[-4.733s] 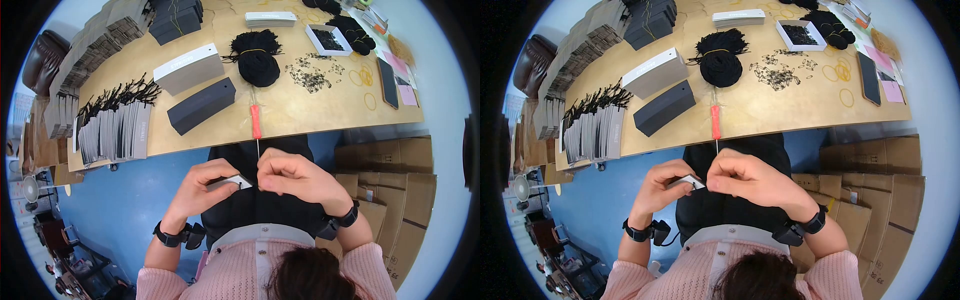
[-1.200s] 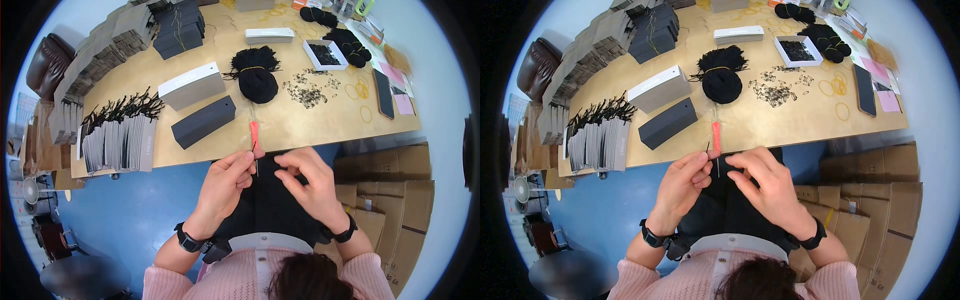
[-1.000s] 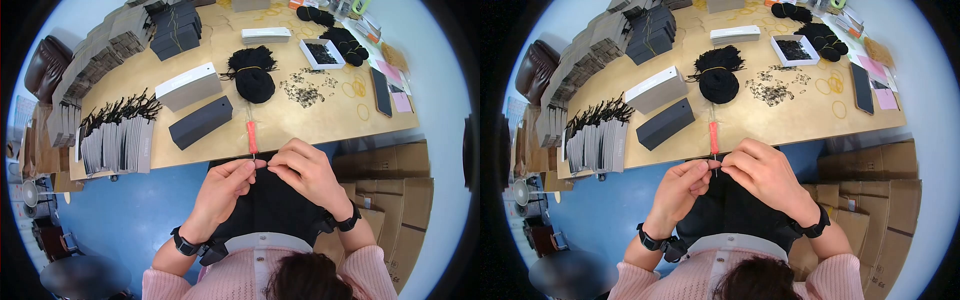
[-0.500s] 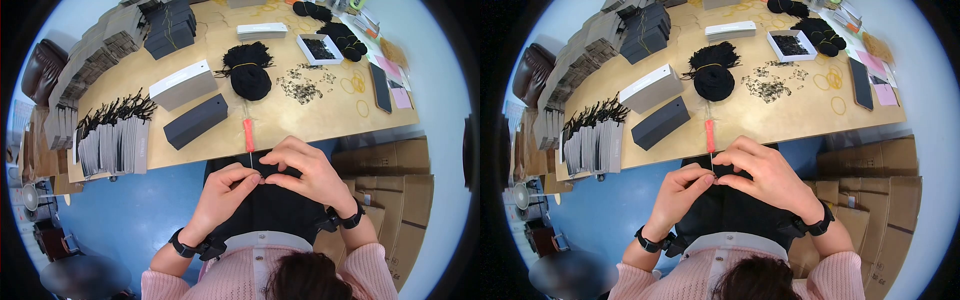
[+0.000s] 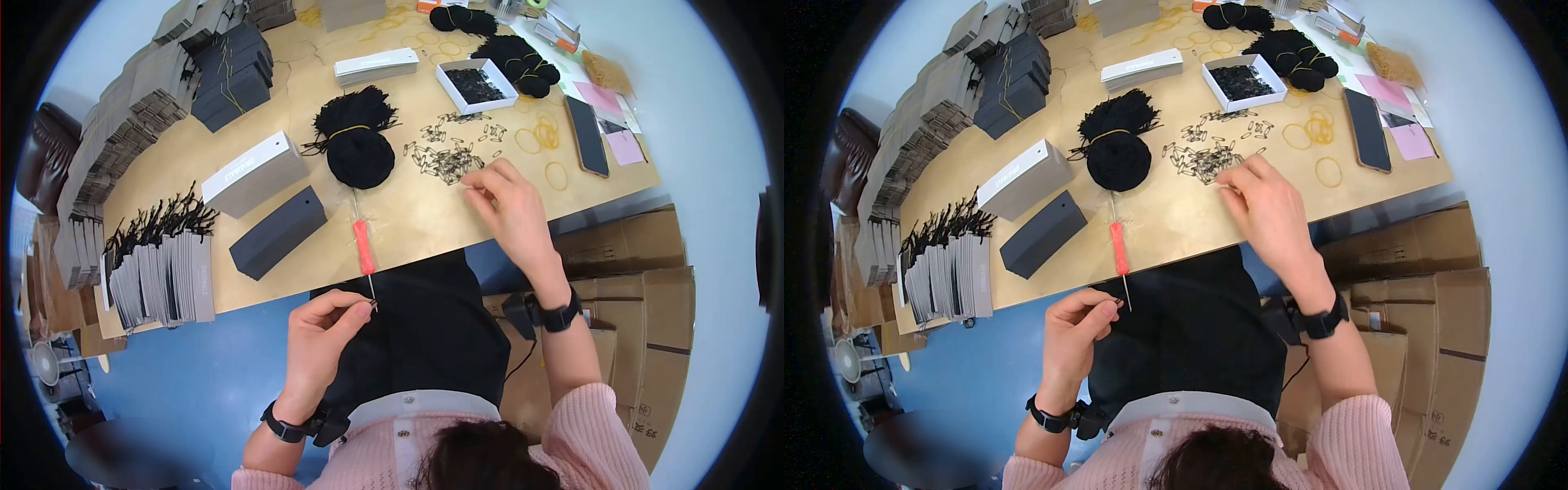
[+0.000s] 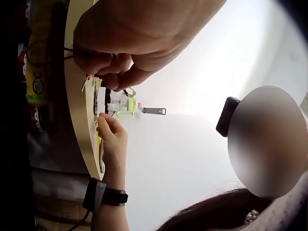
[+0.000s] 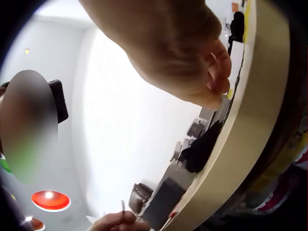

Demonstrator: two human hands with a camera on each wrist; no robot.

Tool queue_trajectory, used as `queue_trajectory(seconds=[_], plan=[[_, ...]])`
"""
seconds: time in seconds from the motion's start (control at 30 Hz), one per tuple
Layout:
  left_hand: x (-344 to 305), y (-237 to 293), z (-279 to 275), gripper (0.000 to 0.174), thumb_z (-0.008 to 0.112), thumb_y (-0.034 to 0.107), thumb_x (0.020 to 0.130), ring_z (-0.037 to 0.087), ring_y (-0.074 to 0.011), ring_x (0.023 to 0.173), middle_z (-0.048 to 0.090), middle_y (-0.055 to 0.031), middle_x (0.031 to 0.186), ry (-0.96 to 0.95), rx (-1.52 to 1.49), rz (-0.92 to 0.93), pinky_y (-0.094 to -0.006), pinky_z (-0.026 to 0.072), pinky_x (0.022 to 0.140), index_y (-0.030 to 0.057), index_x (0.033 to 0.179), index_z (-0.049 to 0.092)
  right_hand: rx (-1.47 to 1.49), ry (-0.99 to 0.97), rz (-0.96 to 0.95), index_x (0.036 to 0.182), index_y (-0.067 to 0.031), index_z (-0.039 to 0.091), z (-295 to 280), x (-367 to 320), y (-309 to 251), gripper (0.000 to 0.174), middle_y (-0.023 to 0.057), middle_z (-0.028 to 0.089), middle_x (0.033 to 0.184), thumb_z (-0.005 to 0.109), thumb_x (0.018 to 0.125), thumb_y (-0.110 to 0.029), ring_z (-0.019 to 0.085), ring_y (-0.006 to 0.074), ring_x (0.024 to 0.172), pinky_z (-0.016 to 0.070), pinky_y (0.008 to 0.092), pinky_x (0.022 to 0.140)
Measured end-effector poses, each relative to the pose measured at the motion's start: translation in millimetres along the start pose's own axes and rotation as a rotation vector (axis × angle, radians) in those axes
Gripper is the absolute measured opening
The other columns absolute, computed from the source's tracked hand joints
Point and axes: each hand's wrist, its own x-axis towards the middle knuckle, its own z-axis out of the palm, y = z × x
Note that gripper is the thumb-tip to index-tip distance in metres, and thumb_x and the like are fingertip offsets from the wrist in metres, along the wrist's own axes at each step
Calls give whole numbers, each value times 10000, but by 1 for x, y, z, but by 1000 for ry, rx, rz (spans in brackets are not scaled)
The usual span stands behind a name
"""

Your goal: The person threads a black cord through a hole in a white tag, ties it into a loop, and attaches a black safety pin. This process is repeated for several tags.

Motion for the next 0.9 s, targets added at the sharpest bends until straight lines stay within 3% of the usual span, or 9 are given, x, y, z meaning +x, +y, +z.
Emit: queue_trajectory(seconds=[0.07, 0.27, 0.33, 0.4, 0.47, 0.5, 0.6, 0.7, 0.9], plan=[[3, -1, -1, 103, 719, 43, 907, 531, -82, 661, 701, -75, 844, 22, -45, -11, -219, 403, 593, -19, 987, 730, -9, -93, -16, 948, -57, 687, 1, 11, 12, 99, 100, 620, 919, 682, 872, -119, 644, 305, 831, 519, 402, 706], [5, 2, 2, 107, 702, 48, 918, 518, -84, 647, 692, -81, 837, 63, -56, -32, -228, 396, 585, -37, 982, 719, -220, -100, -164, 886, -64, 666, 9, 20, 10, 57, 92, 619, 912, 681, 849, -105, 640, 298, 829, 524, 407, 705], [7, 0, 2, 109, 725, 55, 917, 571, -42, 721, 708, -18, 870, 34, -88, -11, -193, 411, 615, -15, 1001, 732, -200, -72, -152, 882, -63, 652, 10, 19, 5, 58, 96, 617, 911, 678, 839, -92, 634, 306, 821, 525, 404, 703], [9, 1, 5, 112, 726, 57, 918, 569, -40, 722, 706, -13, 866, 49, -102, -2, -192, 411, 616, -14, 1005, 733, -172, -47, -142, 879, -62, 638, 9, 16, -2, 63, 99, 615, 909, 674, 830, -78, 627, 314, 813, 526, 400, 702], [11, 1, 6, 115, 726, 59, 919, 567, -38, 723, 704, -8, 863, 67, -114, 4, -192, 412, 618, -13, 1009, 733, -17, -61, -81, 900, -42, 612, 5, 10, -10, 60, 57, 623, 895, 661, 864, -42, 638, 221, 762, 518, 334, 661], [13, -1, 6, 116, 726, 59, 919, 568, -36, 721, 704, -4, 860, 67, -112, 2, -190, 411, 619, -12, 1012, 734, -10, -65, -83, 900, -42, 612, 4, 4, -19, 60, 57, 623, 895, 661, 864, -42, 638, 221, 762, 518, 334, 661], [14, -1, 10, 121, 726, 65, 921, 555, -32, 706, 695, 6, 843, 83, -113, 20, -187, 402, 612, -10, 1016, 736, 886, -335, 457, 1002, -32, 579, 4, -20, -55, 80, -25, 613, 878, 643, 966, -64, 556, 27, 724, 456, 200, 616], [13, -2, 6, 130, 726, 78, 924, 526, -28, 682, 676, 17, 814, 70, -128, 5, -188, 386, 596, -9, 1020, 738, 1208, -422, 572, 1028, -64, 532, 12, -32, -73, 177, 19, 655, 873, 689, 953, -94, 584, 58, 693, 471, 196, 614], [10, -2, 5, 141, 726, 92, 928, 493, -27, 662, 652, 25, 785, 53, -128, -22, -192, 368, 580, -7, 1027, 741, 1263, -505, 621, 960, -69, 527, 24, -35, -78, 203, 53, 680, 848, 718, 944, -137, 592, 65, 675, 461, 193, 591]])
